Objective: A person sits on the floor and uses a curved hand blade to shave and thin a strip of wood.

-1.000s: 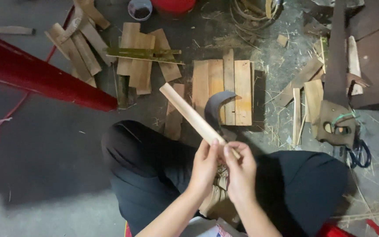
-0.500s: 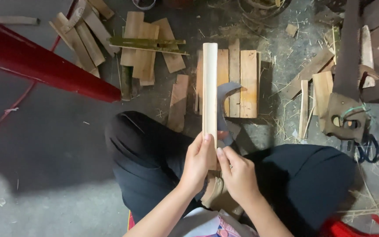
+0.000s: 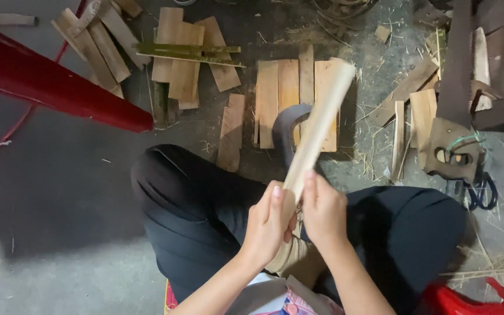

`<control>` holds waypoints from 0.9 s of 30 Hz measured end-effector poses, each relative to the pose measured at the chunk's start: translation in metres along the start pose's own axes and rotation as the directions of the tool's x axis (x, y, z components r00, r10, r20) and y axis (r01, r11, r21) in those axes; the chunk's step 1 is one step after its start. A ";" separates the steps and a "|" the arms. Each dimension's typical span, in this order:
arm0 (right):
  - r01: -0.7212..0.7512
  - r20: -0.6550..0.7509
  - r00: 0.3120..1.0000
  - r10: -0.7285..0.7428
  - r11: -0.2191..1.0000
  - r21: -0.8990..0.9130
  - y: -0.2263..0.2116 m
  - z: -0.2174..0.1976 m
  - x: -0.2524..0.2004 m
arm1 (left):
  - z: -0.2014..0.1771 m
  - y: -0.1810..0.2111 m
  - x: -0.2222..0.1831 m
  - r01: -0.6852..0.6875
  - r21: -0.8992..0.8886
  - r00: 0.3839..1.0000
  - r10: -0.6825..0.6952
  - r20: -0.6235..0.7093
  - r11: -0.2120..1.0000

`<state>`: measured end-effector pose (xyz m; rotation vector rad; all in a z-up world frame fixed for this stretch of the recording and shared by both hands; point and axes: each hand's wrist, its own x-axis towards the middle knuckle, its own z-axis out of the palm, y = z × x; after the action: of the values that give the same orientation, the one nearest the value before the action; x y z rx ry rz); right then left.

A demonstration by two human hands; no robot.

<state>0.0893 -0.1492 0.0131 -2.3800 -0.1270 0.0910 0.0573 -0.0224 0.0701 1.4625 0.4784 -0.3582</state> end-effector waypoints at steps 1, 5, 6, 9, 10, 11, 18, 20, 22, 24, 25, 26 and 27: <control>-0.063 -0.075 0.995 0.068 0.996 0.059 0.004 -0.001 -0.002 | 0.001 -0.001 0.002 -0.014 0.050 1.000 0.013 0.019 0.999; 0.025 -0.282 0.959 0.024 0.986 0.167 0.022 -0.020 0.004 | 0.004 -0.001 0.004 -0.010 0.092 0.998 0.004 0.070 0.996; 0.020 -0.285 0.958 0.028 0.987 0.162 0.032 -0.030 0.006 | 0.005 -0.004 0.004 -0.009 0.091 0.997 0.002 0.078 0.996; -0.088 -0.379 0.910 0.169 0.971 0.222 0.051 -0.053 0.018 | 0.007 -0.009 0.006 0.015 0.026 0.998 -0.016 0.054 1.000; -0.094 -0.318 0.936 0.151 0.978 0.187 0.050 -0.057 0.019 | 0.007 -0.011 0.006 -0.009 0.023 0.998 0.008 0.055 1.000; -0.098 -0.256 0.957 0.134 0.984 0.151 0.049 -0.062 0.021 | 0.007 -0.013 0.006 -0.033 0.021 0.998 0.032 0.057 0.999; 0.278 -0.177 0.932 -0.317 0.937 -0.212 0.024 -0.008 0.007 | 0.015 -0.021 0.005 -0.013 0.038 0.999 0.011 0.052 0.999; 0.026 -0.305 0.951 -0.044 0.998 -0.063 0.044 -0.001 0.007 | 0.012 -0.023 0.006 0.083 -0.020 0.997 -0.083 -0.008 0.996; 0.000 -0.351 0.936 0.009 1.000 0.023 0.047 -0.030 0.019 | 0.006 -0.023 0.005 0.068 0.006 0.998 -0.068 -0.009 0.998; -0.019 -0.393 0.918 0.059 0.994 0.107 0.051 -0.048 0.027 | 0.003 -0.023 0.007 0.048 0.029 0.999 -0.048 -0.008 0.998; -0.027 -0.317 0.947 0.056 0.995 0.093 0.054 -0.052 0.027 | 0.003 -0.022 0.007 0.057 0.036 0.998 -0.057 0.000 0.998; -0.035 -0.239 0.970 0.053 0.996 0.079 0.057 -0.056 0.026 | 0.003 -0.023 0.008 0.065 0.042 0.998 -0.065 0.007 0.997; -0.037 -0.237 0.970 0.054 0.996 0.075 0.042 -0.051 0.022 | 0.005 -0.023 0.008 0.068 0.040 0.998 -0.069 0.009 0.997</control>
<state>0.1192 -0.2122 0.0204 -2.3032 0.0453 -0.1666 0.0525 -0.0286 0.0469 1.4844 0.5167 -0.4315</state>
